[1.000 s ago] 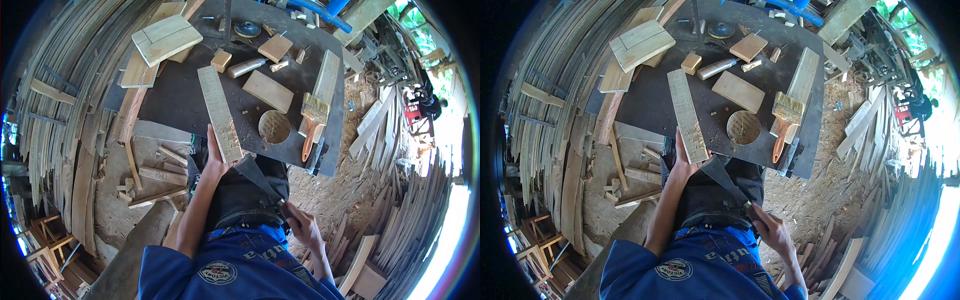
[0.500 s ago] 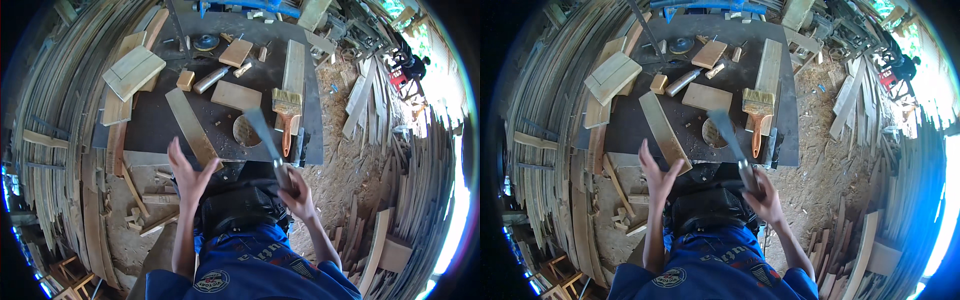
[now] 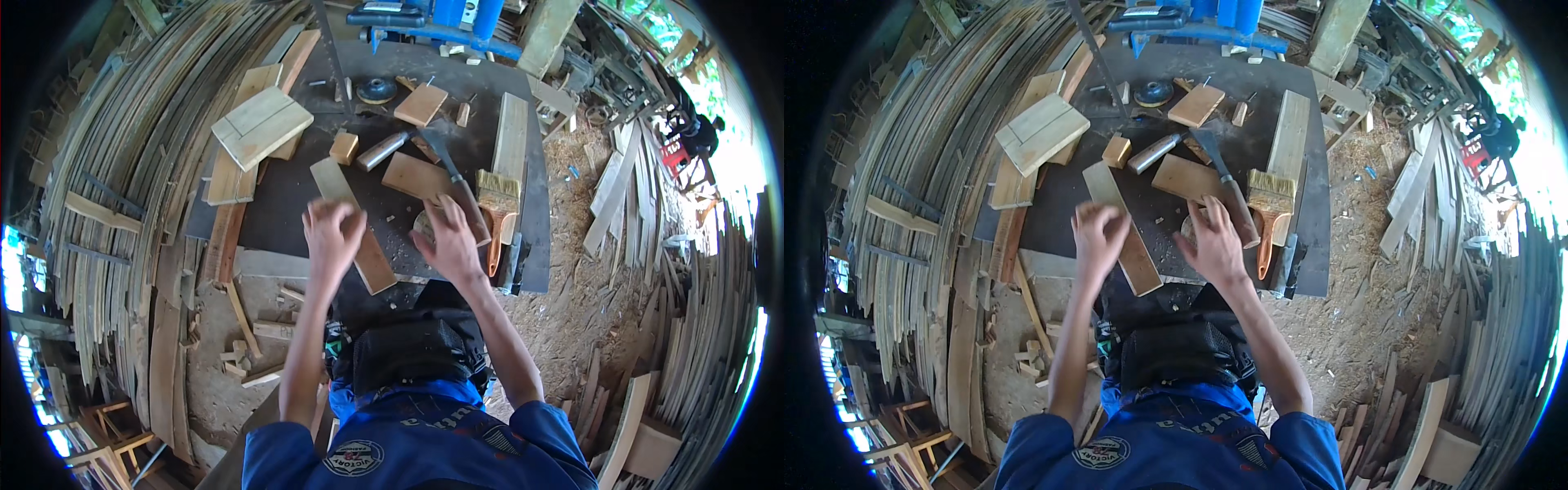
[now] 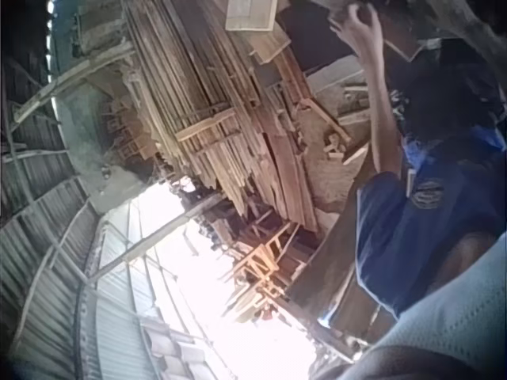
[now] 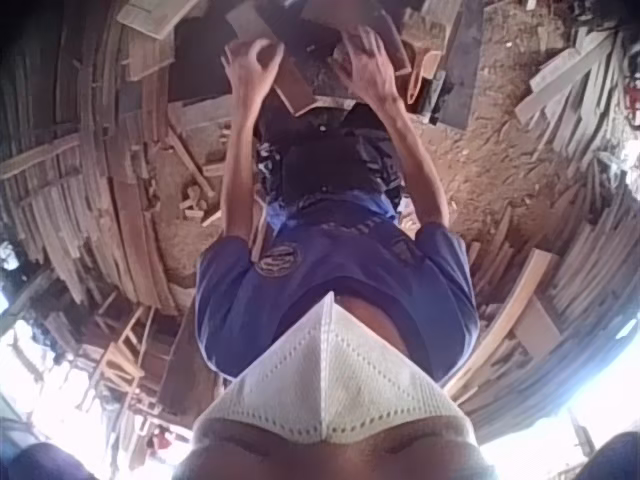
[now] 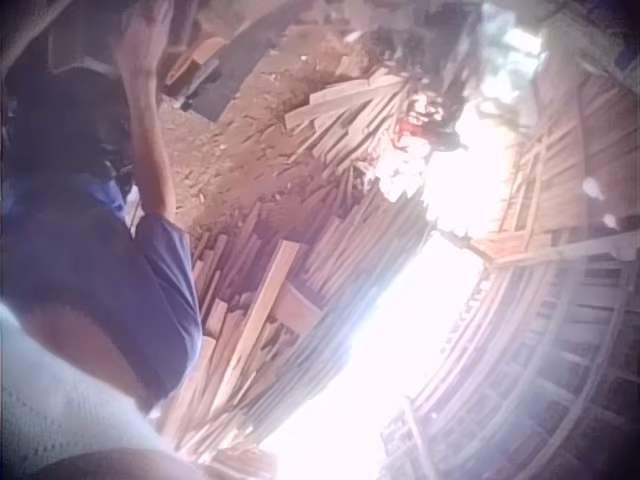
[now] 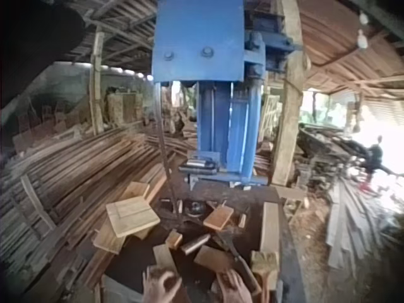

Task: The person carves a small rectangular wooden block using a chisel and a brush. They repeatedly chip away at the wood to create a textured surface, then brush away the resulting sawdust. The person handles the block and tools one at a time, focusing on a single piece throughout the clip.

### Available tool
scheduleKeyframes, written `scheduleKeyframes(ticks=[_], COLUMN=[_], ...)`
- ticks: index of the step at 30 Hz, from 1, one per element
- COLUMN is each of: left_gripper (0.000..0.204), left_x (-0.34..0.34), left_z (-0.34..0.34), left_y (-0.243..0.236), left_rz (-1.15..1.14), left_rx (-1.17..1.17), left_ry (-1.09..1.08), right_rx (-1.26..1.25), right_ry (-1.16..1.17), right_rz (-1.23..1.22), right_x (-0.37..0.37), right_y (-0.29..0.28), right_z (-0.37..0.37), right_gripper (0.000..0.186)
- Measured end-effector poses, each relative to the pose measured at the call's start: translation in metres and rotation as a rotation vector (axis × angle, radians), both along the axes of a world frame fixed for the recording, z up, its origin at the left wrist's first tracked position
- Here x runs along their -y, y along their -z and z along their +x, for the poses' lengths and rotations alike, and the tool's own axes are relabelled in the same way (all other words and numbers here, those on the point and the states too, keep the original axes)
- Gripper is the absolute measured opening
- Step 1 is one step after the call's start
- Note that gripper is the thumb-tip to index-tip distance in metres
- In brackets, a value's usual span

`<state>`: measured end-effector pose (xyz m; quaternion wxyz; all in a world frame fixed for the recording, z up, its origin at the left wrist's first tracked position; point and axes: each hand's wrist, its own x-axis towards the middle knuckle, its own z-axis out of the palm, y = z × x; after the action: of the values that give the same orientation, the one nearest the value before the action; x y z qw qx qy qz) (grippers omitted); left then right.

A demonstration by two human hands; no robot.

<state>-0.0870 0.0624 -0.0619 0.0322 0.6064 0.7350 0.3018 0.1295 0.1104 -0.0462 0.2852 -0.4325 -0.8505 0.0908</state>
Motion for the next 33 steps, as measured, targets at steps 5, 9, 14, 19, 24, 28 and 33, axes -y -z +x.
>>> scheduleKeyframes(ticks=[5, 9, 14, 19, 24, 28, 33], left_gripper=[0.073, 0.068, 0.061, 0.062, 0.059, 0.059, 0.059], left_x=[-0.07, -0.073, -0.079, -0.079, -0.079, -0.079, -0.082], left_z=[-0.014, -0.021, -0.024, -0.025, -0.024, -0.026, -0.026], left_y=[-0.004, 0.02, 0.025, 0.023, 0.022, 0.017, 0.022], left_rz=[0.054, 0.247, 0.358, 0.375, 0.308, 0.357, 0.348], left_rx=[0.085, 0.268, 0.279, 0.288, 0.336, 0.262, 0.293], left_ry=[-0.178, -0.103, -0.078, -0.078, -0.144, -0.126, -0.078], right_rx=[0.186, 0.03, -0.476, -0.037, -0.017, 0.202, 0.108], right_ry=[0.103, -0.009, -0.379, -0.315, -0.345, -0.387, -0.334], right_rz=[0.048, -0.213, -0.516, -0.217, -0.228, -0.165, -0.112], right_x=[0.015, 0.013, 0.042, 0.032, 0.029, 0.07, 0.04], right_y=[0.041, 0.045, 0.014, 0.002, 0.01, -0.01, -0.005], right_z=[-0.012, 0.0, -0.018, -0.076, -0.079, -0.05, -0.082], right_gripper=[0.059, 0.049, 0.046, 0.054, 0.056, 0.054, 0.055])
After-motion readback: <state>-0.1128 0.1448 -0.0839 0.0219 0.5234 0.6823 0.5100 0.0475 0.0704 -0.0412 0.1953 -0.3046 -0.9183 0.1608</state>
